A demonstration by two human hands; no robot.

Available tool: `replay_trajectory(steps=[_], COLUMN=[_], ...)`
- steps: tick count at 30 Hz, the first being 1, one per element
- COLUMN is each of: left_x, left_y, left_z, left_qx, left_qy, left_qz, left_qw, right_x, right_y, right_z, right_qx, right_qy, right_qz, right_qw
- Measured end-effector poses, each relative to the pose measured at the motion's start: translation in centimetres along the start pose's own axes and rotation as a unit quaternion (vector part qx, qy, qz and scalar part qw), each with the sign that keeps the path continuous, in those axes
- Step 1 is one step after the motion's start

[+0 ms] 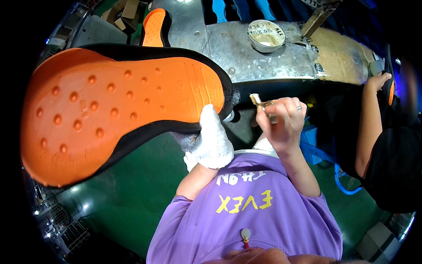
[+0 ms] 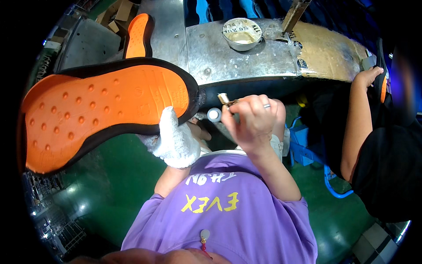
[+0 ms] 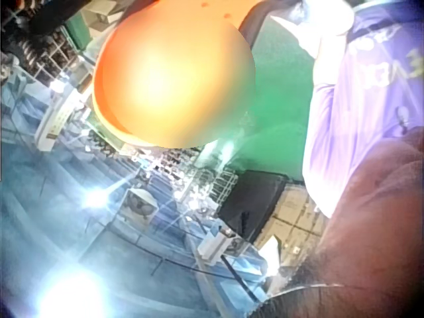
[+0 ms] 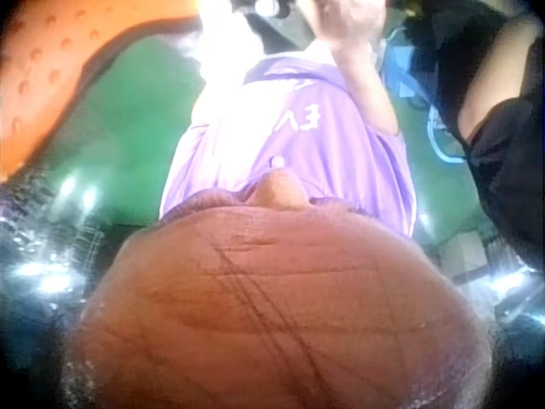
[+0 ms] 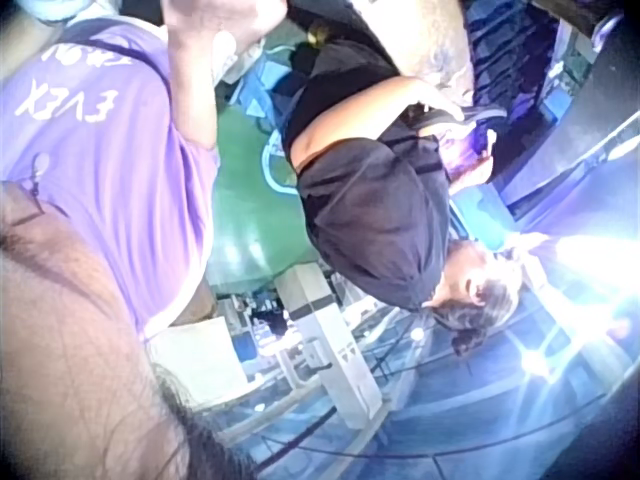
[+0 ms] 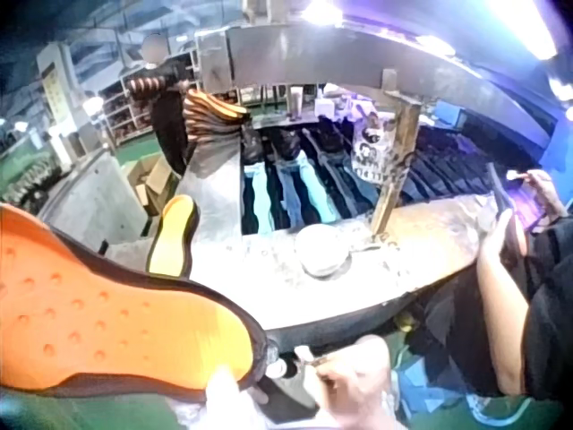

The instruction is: The person applies a beige adhesive to the edges of orange shoe soles using a small brush. They repeatedly dip the brush into a container and coat the perimeter of each sole before placing it on the metal workbench.

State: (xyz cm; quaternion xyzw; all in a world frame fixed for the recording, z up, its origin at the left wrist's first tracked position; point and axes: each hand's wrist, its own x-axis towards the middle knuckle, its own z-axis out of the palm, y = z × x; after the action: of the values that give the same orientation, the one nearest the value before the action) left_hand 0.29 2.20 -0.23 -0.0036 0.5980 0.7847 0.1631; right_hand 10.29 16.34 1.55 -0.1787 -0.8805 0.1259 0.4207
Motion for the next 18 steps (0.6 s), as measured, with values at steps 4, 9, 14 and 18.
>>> replay_trajectory(steps=[4, 9, 14, 18], left_x=[-0.4, -3.1, -3.1, -1.4], left_y=[-0.6, 2.7, -2.2, -7.6], left_z=[0.3, 5.5, 11.5, 22.4], left_qx=[0.019, 0.028, -0.024, -0.014], left_qy=[-0.038, -0.162, -0.368, -0.469], left_qz=[-0.054, -0.100, -0.180, -0.201], left_qw=[0.998, 0.981, 0.912, 0.860], right_x=[-3.8, -14.5, -23.8, -18.3], right_y=[3.8, 9.1, 12.2, 11.9], right_z=[0.8, 4.2, 9.4, 4.9], right_qx=[-0.006, 0.075, 0.486, 0.031], right_qy=[-0.057, -0.060, -0.028, -0.208], right_qz=[0.118, 0.216, 0.420, 0.334], right_qw=[0.991, 0.972, 0.766, 0.919])
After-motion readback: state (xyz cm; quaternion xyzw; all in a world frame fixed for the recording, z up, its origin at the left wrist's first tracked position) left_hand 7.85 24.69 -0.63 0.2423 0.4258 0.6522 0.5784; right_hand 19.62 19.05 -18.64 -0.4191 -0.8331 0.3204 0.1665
